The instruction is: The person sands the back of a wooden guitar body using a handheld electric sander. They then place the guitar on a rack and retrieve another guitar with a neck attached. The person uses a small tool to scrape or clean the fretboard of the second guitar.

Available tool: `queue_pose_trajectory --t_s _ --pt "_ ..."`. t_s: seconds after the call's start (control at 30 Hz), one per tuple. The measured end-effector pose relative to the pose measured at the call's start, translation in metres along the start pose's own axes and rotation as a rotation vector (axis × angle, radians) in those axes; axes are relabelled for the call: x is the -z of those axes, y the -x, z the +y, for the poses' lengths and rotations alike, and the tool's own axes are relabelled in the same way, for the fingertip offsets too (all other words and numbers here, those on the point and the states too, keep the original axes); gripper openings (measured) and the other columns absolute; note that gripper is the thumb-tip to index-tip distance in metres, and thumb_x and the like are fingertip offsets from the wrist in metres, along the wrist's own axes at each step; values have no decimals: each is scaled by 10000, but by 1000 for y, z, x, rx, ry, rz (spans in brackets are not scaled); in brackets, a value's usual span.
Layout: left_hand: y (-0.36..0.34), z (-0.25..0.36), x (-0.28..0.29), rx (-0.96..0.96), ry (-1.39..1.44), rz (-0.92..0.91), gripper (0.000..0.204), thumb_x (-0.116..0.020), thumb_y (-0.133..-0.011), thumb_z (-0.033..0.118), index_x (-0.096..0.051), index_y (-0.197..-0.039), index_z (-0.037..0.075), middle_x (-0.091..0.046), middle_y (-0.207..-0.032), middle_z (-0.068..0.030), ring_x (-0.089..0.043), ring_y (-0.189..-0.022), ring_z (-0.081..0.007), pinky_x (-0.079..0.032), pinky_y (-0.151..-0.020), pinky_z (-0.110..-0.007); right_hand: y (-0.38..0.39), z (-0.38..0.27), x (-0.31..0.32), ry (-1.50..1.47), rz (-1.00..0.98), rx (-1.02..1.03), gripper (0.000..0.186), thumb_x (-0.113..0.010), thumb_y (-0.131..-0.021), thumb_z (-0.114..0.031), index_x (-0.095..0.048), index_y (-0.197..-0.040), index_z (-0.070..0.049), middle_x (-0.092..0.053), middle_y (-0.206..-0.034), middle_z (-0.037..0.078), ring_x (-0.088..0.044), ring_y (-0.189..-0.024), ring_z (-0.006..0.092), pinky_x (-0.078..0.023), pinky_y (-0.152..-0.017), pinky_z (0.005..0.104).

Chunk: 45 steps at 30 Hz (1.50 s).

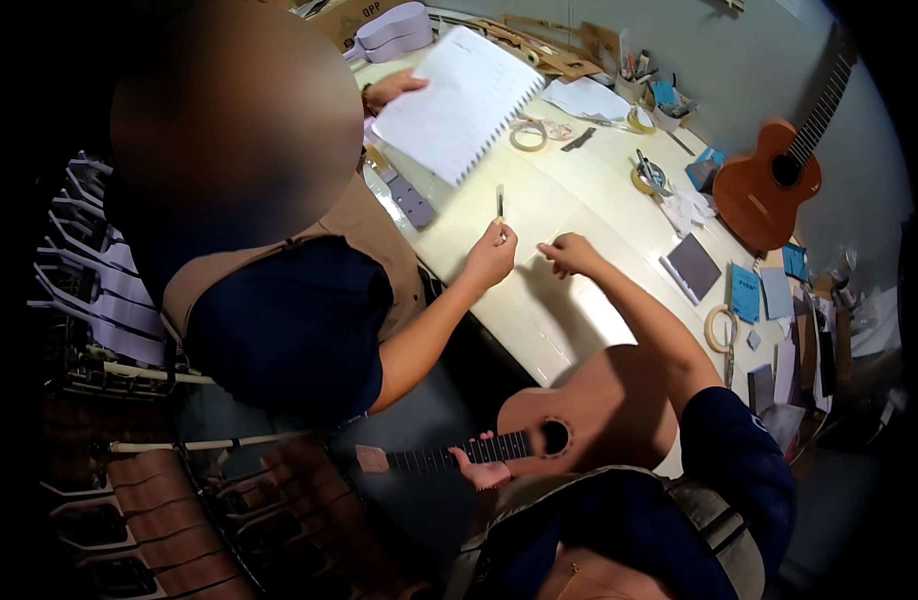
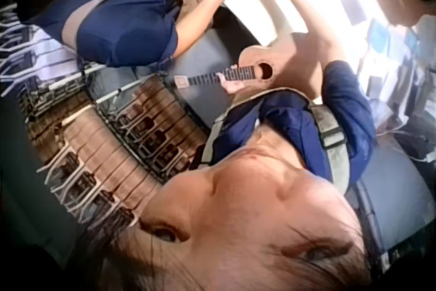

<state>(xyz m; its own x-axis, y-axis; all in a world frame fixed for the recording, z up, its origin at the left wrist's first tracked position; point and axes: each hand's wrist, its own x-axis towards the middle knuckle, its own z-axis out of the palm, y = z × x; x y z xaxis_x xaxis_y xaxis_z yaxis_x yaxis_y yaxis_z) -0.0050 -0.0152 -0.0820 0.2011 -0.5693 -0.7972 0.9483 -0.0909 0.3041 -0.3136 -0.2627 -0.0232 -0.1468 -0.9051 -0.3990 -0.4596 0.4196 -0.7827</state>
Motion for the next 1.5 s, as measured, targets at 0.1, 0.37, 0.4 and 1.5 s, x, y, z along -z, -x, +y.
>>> queue_pose_trajectory --t_s 0.1,0.37,0.4,1.5 --pt "2 5 0 -5 -5 -82 489 -563 -796 519 -464 -766 41 -522 -732 -103 -526 -760 -262 -462 -764 -398 86 37 49 -109 175 143 405 -533 -860 -373 -622 -828 21 -634 -670 99 -609 -584 154 -479 -569 274" --pt "70 32 -4 -86 -44 -438 447 -463 -861 489 -489 -870 43 -537 -863 -91 -494 -903 -251 -393 -910 -388 292 191 18 -815 117 -12 695 -294 -884 -591 -289 -1365 -91 -335 -1370 156 -299 -1284 257 -260 -1028 365" --pt "85 31 -6 -107 -41 -421 440 -461 -864 485 -490 -889 46 -536 -872 -94 -492 -915 -252 -393 -911 -394 311 171 2 -896 85 39 729 -268 -878 -603 -250 -1375 -70 -330 -1377 147 -328 -1268 251 -279 -1023 376" --pt "267 27 5 -503 -146 -714 474 -405 -862 559 -502 -926 99 -532 -873 -55 -447 -972 -222 -336 -930 -381 380 188 -38 -1519 49 43 665 -199 -919 -539 -347 -1297 -13 -426 -1280 134 -444 -1153 234 -401 -931 354"
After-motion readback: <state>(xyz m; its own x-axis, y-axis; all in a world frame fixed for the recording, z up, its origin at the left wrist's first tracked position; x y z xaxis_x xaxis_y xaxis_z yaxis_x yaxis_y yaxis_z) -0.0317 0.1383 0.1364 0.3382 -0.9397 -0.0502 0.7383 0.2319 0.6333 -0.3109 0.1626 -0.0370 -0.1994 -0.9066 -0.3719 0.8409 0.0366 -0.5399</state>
